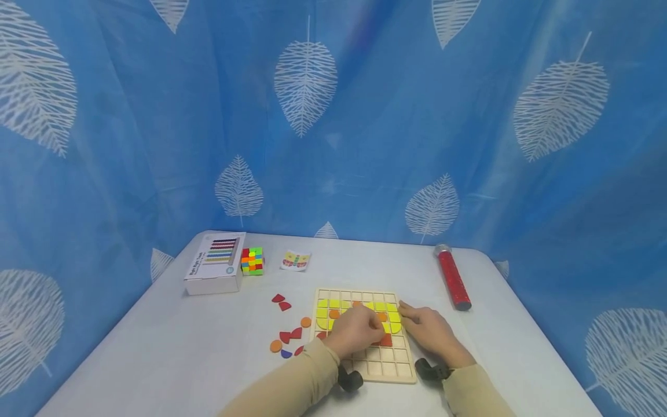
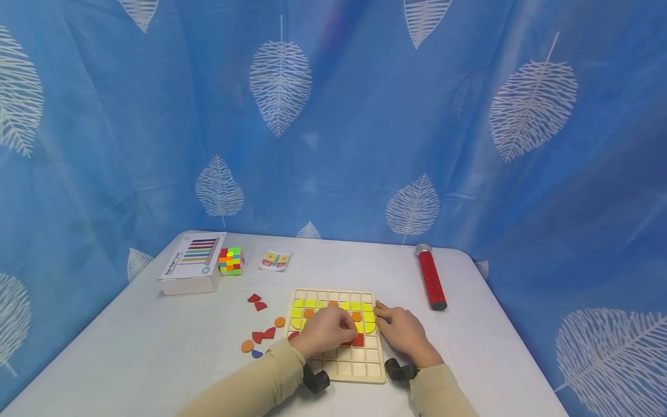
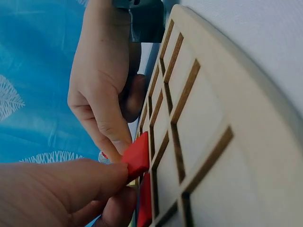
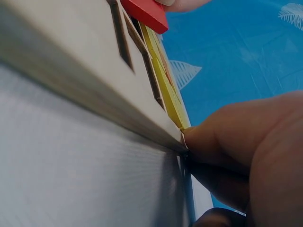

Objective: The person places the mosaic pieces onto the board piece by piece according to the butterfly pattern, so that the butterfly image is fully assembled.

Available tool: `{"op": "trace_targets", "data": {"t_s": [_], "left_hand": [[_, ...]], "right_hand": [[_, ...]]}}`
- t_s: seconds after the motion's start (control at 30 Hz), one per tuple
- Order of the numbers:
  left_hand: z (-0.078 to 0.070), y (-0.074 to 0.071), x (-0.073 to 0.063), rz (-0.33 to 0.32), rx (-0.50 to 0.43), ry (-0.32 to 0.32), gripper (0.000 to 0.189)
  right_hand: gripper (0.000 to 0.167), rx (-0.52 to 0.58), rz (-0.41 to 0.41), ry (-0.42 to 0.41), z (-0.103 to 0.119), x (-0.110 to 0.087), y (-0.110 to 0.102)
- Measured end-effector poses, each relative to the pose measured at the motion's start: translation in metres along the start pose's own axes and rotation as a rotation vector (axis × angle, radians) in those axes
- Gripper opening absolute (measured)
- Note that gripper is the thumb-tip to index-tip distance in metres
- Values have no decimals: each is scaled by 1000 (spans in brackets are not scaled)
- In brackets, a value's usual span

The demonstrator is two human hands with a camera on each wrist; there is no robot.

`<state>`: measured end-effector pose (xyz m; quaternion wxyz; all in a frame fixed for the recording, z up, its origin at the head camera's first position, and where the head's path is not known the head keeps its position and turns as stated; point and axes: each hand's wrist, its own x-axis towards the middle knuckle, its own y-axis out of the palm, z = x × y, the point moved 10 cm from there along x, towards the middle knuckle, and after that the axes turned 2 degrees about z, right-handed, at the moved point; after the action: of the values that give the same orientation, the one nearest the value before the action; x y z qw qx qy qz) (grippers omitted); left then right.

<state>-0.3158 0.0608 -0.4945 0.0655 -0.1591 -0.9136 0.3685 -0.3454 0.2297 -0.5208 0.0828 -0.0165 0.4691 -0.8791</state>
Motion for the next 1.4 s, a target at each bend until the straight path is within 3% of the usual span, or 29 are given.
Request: {"op": "trace_targets", "data": {"t_s": [0.33, 0.47, 0.57, 0.63, 0.83, 0.9, 0.97, 1.1, 1.4], "left_hand": [[-4, 3, 3, -9, 123, 15, 4], [1, -6, -2, -52, 127, 20, 4], [16, -32, -10, -124, 112, -9, 8], [35, -58, -17, -178, 98, -52, 9], [117, -147, -40, -341, 67, -235, 11], [142, -166, -48, -373, 57, -279, 17], [162, -176, -52, -378, 55, -296, 23], [184, -179, -51, -349, 58, -277, 35], [185, -166, -43, -250, 225, -248, 42]], "right_hand": [[46, -10, 5, 19, 0, -1, 0], [46, -16, 6, 19, -2, -2, 0], [47, -11, 9, 25, -4, -1, 0], [47, -4, 12, 33, -4, 0, 0], [47, -5, 22, 31, -3, 2, 1], [47, -13, 20, 21, -2, 2, 1], [47, -14, 19, 17, -2, 2, 1], [46, -14, 18, 7, -1, 2, 1], [48, -11, 23, 16, -2, 2, 0]]}}
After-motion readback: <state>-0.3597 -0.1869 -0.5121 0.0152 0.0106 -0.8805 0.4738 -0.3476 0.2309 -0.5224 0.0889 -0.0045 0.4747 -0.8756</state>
